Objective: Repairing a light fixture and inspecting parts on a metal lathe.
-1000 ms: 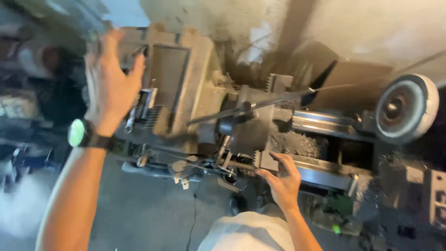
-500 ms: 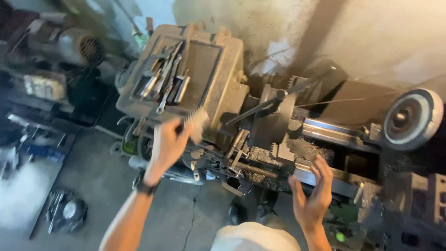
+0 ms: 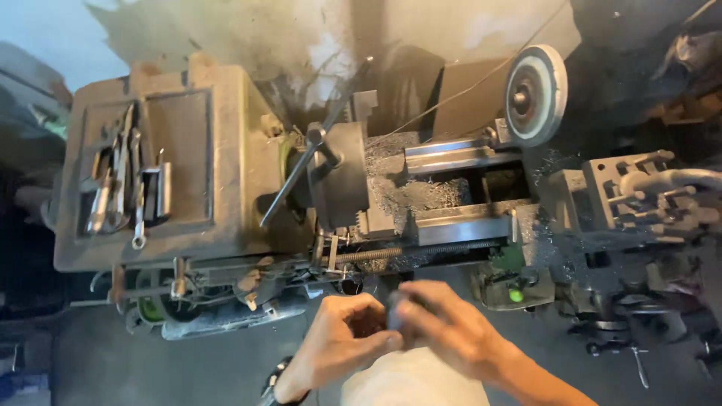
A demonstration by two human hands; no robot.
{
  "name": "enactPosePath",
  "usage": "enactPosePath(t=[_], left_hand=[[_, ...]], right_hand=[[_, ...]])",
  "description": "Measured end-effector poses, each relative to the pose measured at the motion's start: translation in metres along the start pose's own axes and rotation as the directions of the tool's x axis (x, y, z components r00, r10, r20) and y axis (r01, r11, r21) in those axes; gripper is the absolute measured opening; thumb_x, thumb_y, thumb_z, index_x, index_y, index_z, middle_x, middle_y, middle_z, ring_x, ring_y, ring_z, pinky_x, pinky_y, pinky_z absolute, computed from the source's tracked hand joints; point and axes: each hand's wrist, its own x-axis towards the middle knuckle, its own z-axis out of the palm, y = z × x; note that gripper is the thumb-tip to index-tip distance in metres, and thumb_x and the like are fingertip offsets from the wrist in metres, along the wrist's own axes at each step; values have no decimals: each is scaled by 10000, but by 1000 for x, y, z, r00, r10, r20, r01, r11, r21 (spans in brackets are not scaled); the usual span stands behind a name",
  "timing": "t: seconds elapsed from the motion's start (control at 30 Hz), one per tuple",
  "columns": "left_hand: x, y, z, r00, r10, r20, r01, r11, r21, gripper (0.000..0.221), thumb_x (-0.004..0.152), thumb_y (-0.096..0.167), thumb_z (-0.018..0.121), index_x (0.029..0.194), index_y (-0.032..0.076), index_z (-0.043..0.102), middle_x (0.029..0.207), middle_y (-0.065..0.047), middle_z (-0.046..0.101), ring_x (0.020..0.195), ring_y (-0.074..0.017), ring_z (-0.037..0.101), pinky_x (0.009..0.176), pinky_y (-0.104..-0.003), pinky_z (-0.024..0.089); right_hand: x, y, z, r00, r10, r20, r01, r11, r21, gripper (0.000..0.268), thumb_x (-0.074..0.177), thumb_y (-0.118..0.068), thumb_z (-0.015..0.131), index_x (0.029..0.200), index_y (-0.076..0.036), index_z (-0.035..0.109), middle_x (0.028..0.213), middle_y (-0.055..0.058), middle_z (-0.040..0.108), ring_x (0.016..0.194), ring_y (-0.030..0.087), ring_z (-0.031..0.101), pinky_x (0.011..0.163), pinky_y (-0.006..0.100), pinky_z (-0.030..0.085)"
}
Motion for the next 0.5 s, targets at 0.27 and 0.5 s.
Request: enactPosePath(t=[0.27, 0.5], left_hand=[[43, 54, -63, 562, 721, -406, -58, 524, 850, 265, 964, 185, 713, 1175, 42, 642, 1005, -127, 708, 871, -208, 677, 784, -307, 533], [85, 38, -41, 790, -121, -601, 432, 805, 406, 271, 1003, 238, 537, 1167, 22, 549, 553, -75, 639, 473, -222, 641, 465, -338, 507]], right_hand=[[14, 195, 73, 369, 896, -248, -178, 330, 927, 591, 856, -63, 746, 1398, -94, 511, 1183, 72, 627, 1053, 226, 685, 895, 386, 612], [32, 307, 205, 11, 989, 148, -91, -147, 985, 357, 941, -180, 734, 1250, -154, 558, 1103, 55, 668, 915, 214, 667, 660, 353, 532]])
